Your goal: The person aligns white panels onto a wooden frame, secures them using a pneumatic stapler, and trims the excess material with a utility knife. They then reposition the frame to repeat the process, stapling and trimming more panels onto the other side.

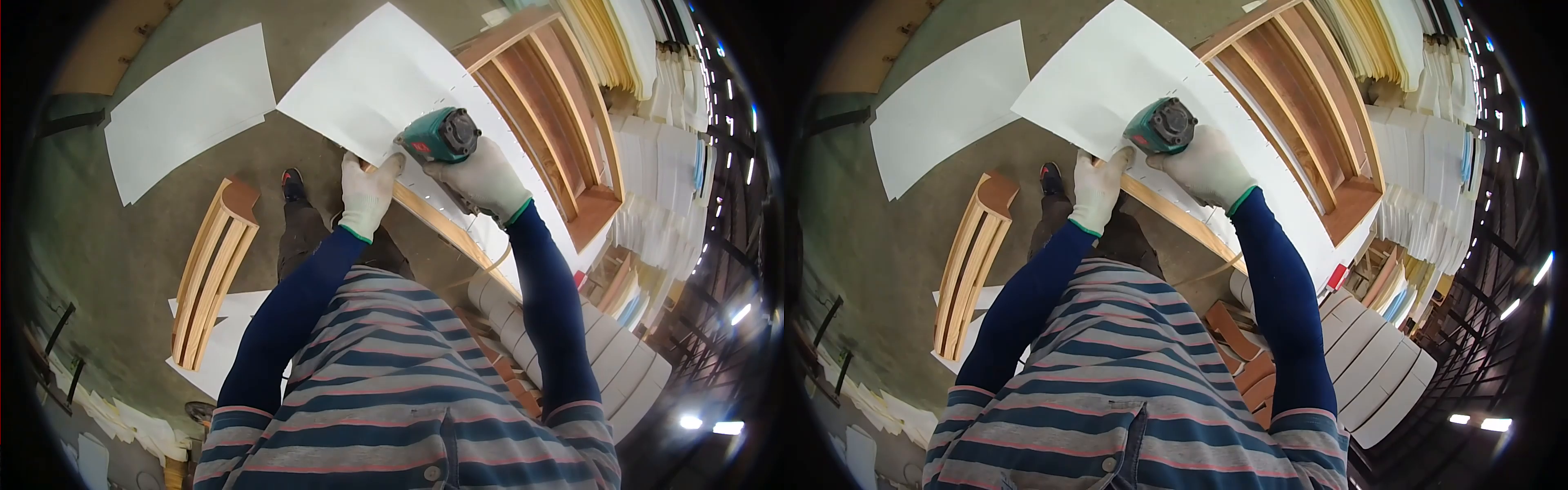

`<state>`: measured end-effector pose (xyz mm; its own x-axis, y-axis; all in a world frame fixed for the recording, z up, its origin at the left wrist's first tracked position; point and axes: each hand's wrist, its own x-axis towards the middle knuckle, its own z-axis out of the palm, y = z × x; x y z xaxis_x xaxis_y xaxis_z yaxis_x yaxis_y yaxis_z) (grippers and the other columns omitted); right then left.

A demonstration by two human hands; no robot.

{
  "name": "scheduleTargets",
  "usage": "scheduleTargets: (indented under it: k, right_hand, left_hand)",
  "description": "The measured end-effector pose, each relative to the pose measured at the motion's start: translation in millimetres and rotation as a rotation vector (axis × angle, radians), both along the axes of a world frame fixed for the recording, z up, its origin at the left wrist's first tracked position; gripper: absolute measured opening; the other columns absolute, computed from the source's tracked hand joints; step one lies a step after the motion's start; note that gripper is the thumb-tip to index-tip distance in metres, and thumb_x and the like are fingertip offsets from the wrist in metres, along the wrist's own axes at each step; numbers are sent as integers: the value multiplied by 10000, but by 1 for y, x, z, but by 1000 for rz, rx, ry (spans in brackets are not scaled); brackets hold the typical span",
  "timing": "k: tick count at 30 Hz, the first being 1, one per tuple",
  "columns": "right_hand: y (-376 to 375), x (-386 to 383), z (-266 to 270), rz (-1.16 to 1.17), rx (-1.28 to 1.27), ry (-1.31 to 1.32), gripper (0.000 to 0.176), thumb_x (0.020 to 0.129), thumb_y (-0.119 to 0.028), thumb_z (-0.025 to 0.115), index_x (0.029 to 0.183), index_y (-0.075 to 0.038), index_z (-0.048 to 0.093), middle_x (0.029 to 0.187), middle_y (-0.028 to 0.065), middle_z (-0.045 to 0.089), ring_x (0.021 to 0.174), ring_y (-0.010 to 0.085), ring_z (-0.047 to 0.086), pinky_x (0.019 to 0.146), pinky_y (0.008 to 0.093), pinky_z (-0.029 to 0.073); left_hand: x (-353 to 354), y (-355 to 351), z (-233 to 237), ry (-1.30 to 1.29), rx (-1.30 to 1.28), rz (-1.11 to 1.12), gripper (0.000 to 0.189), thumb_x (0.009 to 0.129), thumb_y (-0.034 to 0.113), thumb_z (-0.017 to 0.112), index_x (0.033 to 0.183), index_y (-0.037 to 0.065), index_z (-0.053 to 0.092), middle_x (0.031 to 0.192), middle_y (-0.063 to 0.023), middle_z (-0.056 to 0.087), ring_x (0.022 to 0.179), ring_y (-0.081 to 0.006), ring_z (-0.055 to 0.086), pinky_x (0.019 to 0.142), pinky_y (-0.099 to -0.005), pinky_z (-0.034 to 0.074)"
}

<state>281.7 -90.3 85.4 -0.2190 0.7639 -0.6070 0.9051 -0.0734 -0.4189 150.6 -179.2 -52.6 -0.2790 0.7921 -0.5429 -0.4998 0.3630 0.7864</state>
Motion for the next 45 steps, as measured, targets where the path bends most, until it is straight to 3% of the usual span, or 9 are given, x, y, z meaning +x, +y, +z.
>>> scheduleTargets:
  k: [2, 5, 11, 12, 16, 18, 22, 41, 45]
  right_hand:
    - [-5, -4, 15, -37, -26, 38, 384, 814, -345, 788, 1022, -25, 747, 835, 187, 730, 768, 318, 693, 772, 390, 548]
    - [-9, 12, 16, -108, 2, 136, 306, 822, -184, 826, 1054, -22, 712, 773, 59, 697, 686, 131, 624, 696, 319, 538]
    - [-12, 16, 28, -140, -50, 33, 299, 822, -150, 809, 1076, -24, 713, 816, 58, 708, 686, 126, 618, 683, 312, 535]
    - [-14, 19, 28, -146, -4, 28, 384, 818, -348, 806, 992, -13, 737, 681, 127, 696, 618, 219, 669, 697, 355, 557]
    - [-7, 35, 31, -179, 15, 44, 394, 821, -345, 799, 1020, -11, 733, 755, 146, 719, 672, 258, 697, 708, 370, 558]
    - [0, 36, 28, -259, 170, 132, 229, 853, -123, 796, 1006, 15, 694, 604, 26, 616, 410, 76, 481, 392, 279, 369]
    - [20, 49, 21, -185, 342, 80, 362, 821, -214, 822, 1104, -11, 721, 917, 97, 750, 823, 186, 684, 801, 354, 547]
    - [58, 44, -10, -46, 279, -145, 357, 828, -320, 794, 1016, -21, 740, 743, 144, 721, 687, 348, 677, 694, 433, 547]
    - [55, 39, -4, 70, 374, -270, 383, 799, -367, 789, 969, -28, 738, 822, 229, 711, 817, 421, 688, 743, 460, 547]
  left_hand:
    - [-7, 1, 1, 119, -5, -91, 641, 783, 210, 843, 1241, -113, 531, 1153, -189, 670, 1061, -238, 648, 928, -334, 503]
    - [-7, -16, 6, 219, -13, -141, 895, 779, 284, 867, 1387, -156, 380, 1290, -240, 595, 1185, -262, 596, 1006, -331, 469]
    - [-4, -29, -26, 162, -28, -239, 1137, 767, 324, 884, 1484, -196, 172, 1373, -289, 520, 1276, -308, 534, 1082, -340, 417]
    - [-4, -29, -25, 171, -19, -234, 1130, 768, 314, 885, 1482, -196, 173, 1371, -283, 520, 1268, -303, 536, 1079, -338, 419]
    - [-5, -27, -11, 96, 18, -198, 1029, 787, 216, 866, 1465, -180, 202, 1311, -223, 534, 1202, -261, 542, 1051, -328, 429]
    - [-7, -22, 1, 58, 8, -192, 945, 799, 151, 846, 1448, -160, 234, 1259, -181, 538, 1157, -230, 538, 1030, -319, 434]
    - [-4, -24, -10, 105, 30, -200, 911, 799, 148, 846, 1427, -155, 259, 1264, -178, 529, 1162, -222, 529, 1030, -312, 431]
    - [-7, -20, -3, 49, 55, -174, 815, 802, 72, 829, 1404, -113, 311, 1277, -170, 547, 1169, -216, 547, 1037, -318, 432]
    - [-10, -20, 1, 28, 72, -193, 860, 798, 80, 836, 1425, -134, 288, 1299, -189, 554, 1176, -216, 556, 1030, -310, 442]
